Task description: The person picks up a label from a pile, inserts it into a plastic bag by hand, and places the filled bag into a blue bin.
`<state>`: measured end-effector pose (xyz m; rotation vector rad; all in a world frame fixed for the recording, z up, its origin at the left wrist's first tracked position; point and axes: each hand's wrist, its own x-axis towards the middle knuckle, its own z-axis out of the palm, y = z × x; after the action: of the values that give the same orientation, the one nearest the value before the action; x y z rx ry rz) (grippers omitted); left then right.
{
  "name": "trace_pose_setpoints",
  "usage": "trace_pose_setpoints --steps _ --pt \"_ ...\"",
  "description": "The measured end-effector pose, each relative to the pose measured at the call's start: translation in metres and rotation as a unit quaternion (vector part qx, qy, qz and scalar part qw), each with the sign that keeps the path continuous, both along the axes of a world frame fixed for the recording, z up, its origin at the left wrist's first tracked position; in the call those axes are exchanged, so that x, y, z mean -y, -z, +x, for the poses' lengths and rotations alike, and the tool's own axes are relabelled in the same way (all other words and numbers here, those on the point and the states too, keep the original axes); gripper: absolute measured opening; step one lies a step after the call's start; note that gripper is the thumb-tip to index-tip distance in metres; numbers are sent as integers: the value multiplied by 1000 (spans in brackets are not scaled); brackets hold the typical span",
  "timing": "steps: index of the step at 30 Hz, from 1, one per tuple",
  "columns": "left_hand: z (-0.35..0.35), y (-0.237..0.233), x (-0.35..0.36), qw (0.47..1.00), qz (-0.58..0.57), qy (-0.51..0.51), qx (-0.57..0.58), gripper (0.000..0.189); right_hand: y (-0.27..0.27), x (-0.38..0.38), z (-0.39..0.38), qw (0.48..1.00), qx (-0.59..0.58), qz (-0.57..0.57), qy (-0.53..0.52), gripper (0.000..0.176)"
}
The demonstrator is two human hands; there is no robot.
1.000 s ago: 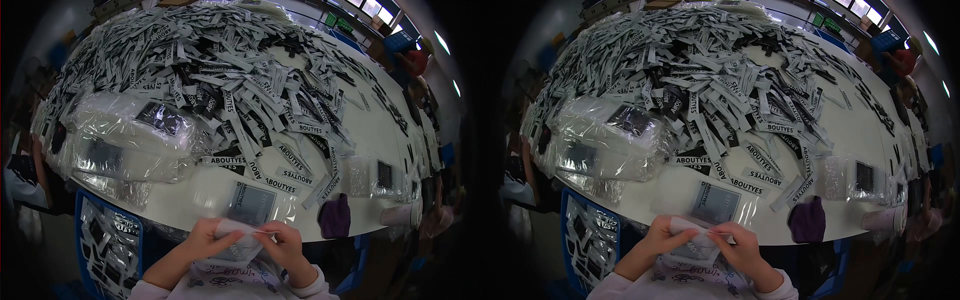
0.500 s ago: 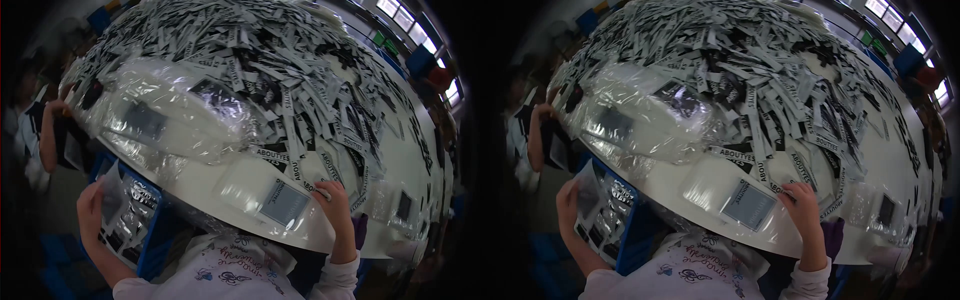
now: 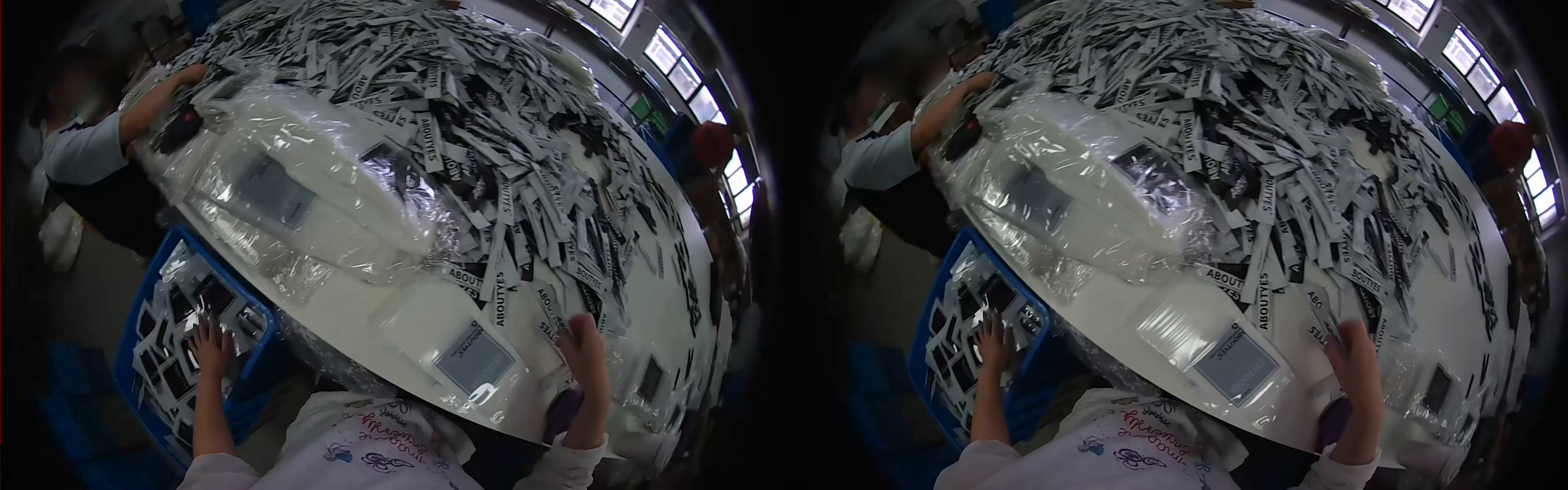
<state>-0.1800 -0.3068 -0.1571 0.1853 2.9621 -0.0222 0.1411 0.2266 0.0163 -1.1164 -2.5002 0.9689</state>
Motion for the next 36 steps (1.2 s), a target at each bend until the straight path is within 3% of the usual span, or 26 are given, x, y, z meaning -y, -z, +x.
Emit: trace_pose_setpoints --steps 2,4,6,9,11,12,13,14,16,18,21,24,25,27,29,31,33,35,36 --pt "10 27 1 995 -102 8 18 61 3 -1 -10 998 -63 -1 29 16" --pt "19 37 -2 991 -130 -17 -10 61 10 -5 -15 997 -73 -8 31 12" --pt "25 21 -2 992 -122 -28 -6 61 -3 2 -37 998 -49 -27 8 7" --pt "23 -30 -26 975 -137 -122 124 65 21 -6 -74 998 -42 24 32 13" --pt "29 -23 -32 990 -113 -86 -21 64 45 -17 -94 997 -12 31 65 17" --pt "33 -26 -42 992 -89 -59 -73 61 52 -18 -103 994 3 88 59 23" --pt "37 -15 -42 978 -7 59 -200 54 55 -18 -111 988 18 146 51 29" --pt "40 -25 -57 969 59 119 -209 50 52 -16 -116 988 14 146 55 29" --pt "50 -55 -104 918 214 248 -222 42 44 -13 -123 998 50 16 42 40" --pt "71 -77 -151 875 273 336 -216 39 42 -15 -122 996 74 -11 47 44" --pt "102 -105 -217 745 406 523 -83 41 41 -21 -113 992 119 -44 -10 40" --pt "133 -131 -279 617 412 668 58 43 21 -9 -85 987 105 100 66 35" --pt "141 -131 -290 614 418 667 57 43 14 -6 -73 986 109 106 67 35" --pt "152 -130 -306 608 318 725 59 42 -2 1 -47 973 108 178 98 30" --pt "152 -128 -308 598 357 713 86 46 -17 10 -19 989 20 -5 147 20" --pt "143 -130 -309 589 391 698 114 50 -19 29 10 982 -78 -68 156 18" --pt "123 -140 -316 675 438 592 -30 48 -13 42 35 987 -136 68 42 21" --pt "100 -136 -333 753 404 508 -104 44 -8 59 49 985 -150 58 58 18" --pt "96 -135 -339 755 403 507 -107 44 -7 67 54 982 -166 51 78 16"
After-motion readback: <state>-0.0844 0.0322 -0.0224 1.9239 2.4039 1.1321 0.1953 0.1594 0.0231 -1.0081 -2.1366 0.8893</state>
